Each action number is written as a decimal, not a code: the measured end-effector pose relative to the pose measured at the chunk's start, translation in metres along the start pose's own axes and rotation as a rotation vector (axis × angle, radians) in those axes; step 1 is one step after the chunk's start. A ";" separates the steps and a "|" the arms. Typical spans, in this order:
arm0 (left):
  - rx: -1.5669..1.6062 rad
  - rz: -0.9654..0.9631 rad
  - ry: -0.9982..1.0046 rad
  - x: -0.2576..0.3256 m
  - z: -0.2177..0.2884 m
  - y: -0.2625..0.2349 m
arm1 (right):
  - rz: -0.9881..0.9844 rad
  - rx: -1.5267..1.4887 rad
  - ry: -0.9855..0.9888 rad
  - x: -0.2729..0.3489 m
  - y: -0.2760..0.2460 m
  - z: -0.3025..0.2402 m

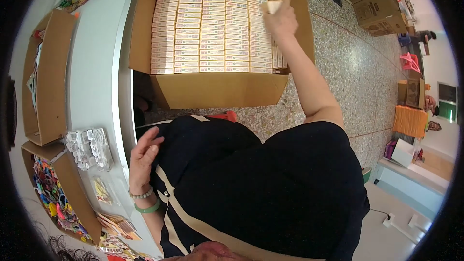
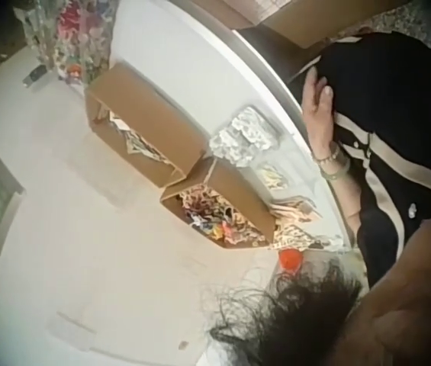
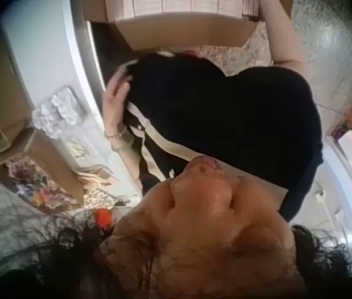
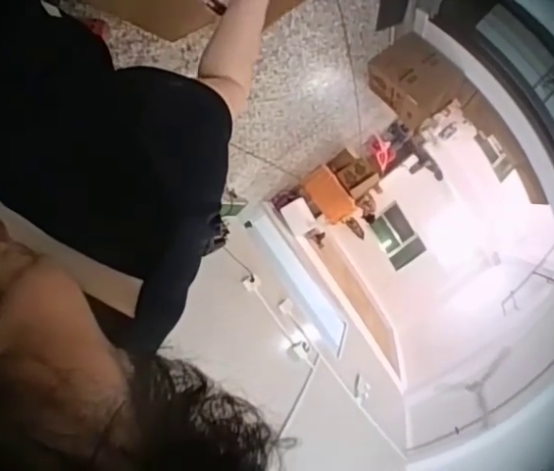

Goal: The person is seen taking small toy items and paper cards, placing them into plastic bags, and then packing those bags into a cardboard shipping box.

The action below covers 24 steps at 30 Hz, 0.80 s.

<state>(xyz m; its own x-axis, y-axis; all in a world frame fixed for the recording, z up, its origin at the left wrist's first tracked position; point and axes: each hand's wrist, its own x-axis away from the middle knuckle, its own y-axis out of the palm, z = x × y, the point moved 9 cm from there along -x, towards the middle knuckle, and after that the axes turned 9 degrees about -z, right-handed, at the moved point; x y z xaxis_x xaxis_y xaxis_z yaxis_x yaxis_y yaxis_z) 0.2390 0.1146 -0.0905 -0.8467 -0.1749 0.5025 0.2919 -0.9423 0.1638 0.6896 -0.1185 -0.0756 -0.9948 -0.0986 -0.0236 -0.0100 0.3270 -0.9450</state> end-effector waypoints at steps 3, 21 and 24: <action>0.037 -0.019 -0.034 -0.003 -0.028 -0.003 | -0.060 0.214 0.119 -0.017 0.020 0.031; 0.132 0.093 -0.071 -0.004 -0.048 -0.019 | -0.049 0.362 -0.019 -0.018 0.107 0.085; 0.137 0.107 -0.090 -0.003 -0.051 -0.023 | -0.073 0.468 -0.108 -0.005 0.104 0.061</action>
<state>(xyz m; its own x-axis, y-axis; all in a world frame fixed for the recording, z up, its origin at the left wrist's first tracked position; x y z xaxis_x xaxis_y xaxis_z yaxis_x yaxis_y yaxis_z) 0.2123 0.1225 -0.1390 -0.7658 -0.2400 0.5965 0.4412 -0.8710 0.2160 0.6997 -0.1411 -0.1934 -0.9769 -0.2102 0.0378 -0.0082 -0.1400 -0.9901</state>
